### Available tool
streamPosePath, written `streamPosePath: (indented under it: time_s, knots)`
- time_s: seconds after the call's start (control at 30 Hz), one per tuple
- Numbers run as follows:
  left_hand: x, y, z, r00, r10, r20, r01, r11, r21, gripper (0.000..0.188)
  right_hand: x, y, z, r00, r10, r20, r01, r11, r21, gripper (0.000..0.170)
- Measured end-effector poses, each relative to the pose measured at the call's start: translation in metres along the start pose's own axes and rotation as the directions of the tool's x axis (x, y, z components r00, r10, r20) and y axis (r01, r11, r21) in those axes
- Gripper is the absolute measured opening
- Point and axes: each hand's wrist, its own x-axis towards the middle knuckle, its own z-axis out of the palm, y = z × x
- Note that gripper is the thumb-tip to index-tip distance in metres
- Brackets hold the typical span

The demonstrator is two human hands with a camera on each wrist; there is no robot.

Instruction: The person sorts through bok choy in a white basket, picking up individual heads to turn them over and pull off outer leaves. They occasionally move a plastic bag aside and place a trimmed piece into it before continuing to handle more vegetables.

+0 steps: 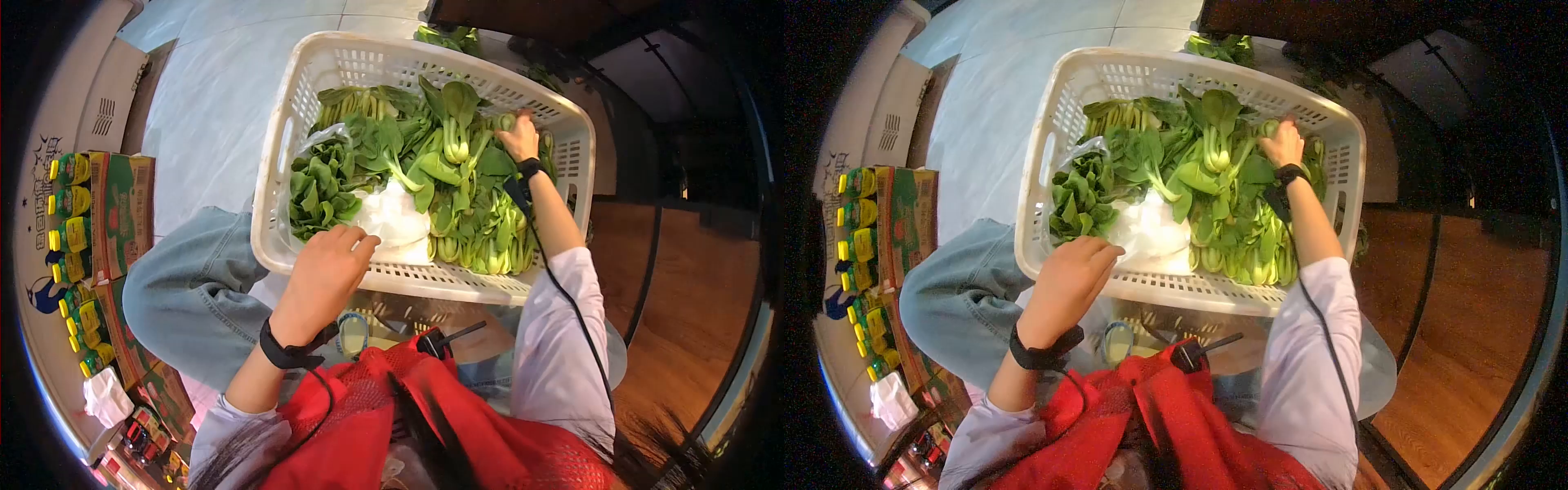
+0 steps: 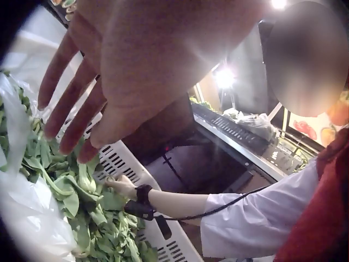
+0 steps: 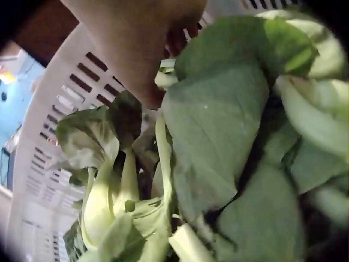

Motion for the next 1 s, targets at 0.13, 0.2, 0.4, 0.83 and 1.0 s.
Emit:
streamPosePath:
  time_s: [0.13,0.2,0.4,0.83,1.0]
  knots:
    - [-0.004,0.012,-0.004,0.997,0.069,-0.026,-0.07,0.996,-0.06,0.017,-0.03,-0.023,-0.078,0.999,0.011,-0.035,-0.003,0.971,0.241,0.069]
    - [-0.006,0.02,-0.006,0.994,0.105,-0.041,-0.109,0.989,-0.103,0.016,-0.041,-0.014,-0.112,0.989,-0.098,-0.111,0.123,0.961,0.246,0.055]
    - [-0.003,0.044,-0.002,0.979,0.188,-0.079,-0.203,0.937,-0.286,0.017,-0.123,-0.062,-0.229,0.904,-0.073,-0.422,0.282,0.842,0.459,0.036]
    - [0.053,0.064,0.017,0.976,-0.071,0.206,0.192,-0.165,-0.967,0.038,-0.277,-0.169,-0.173,0.762,-0.49,-0.424,0.637,0.687,0.35,0.056]
    - [0.043,0.046,0.015,0.978,-0.081,0.192,0.193,0.006,-0.981,0.038,-0.271,-0.165,-0.186,0.887,-0.404,-0.223,0.422,0.516,0.745,0.064]
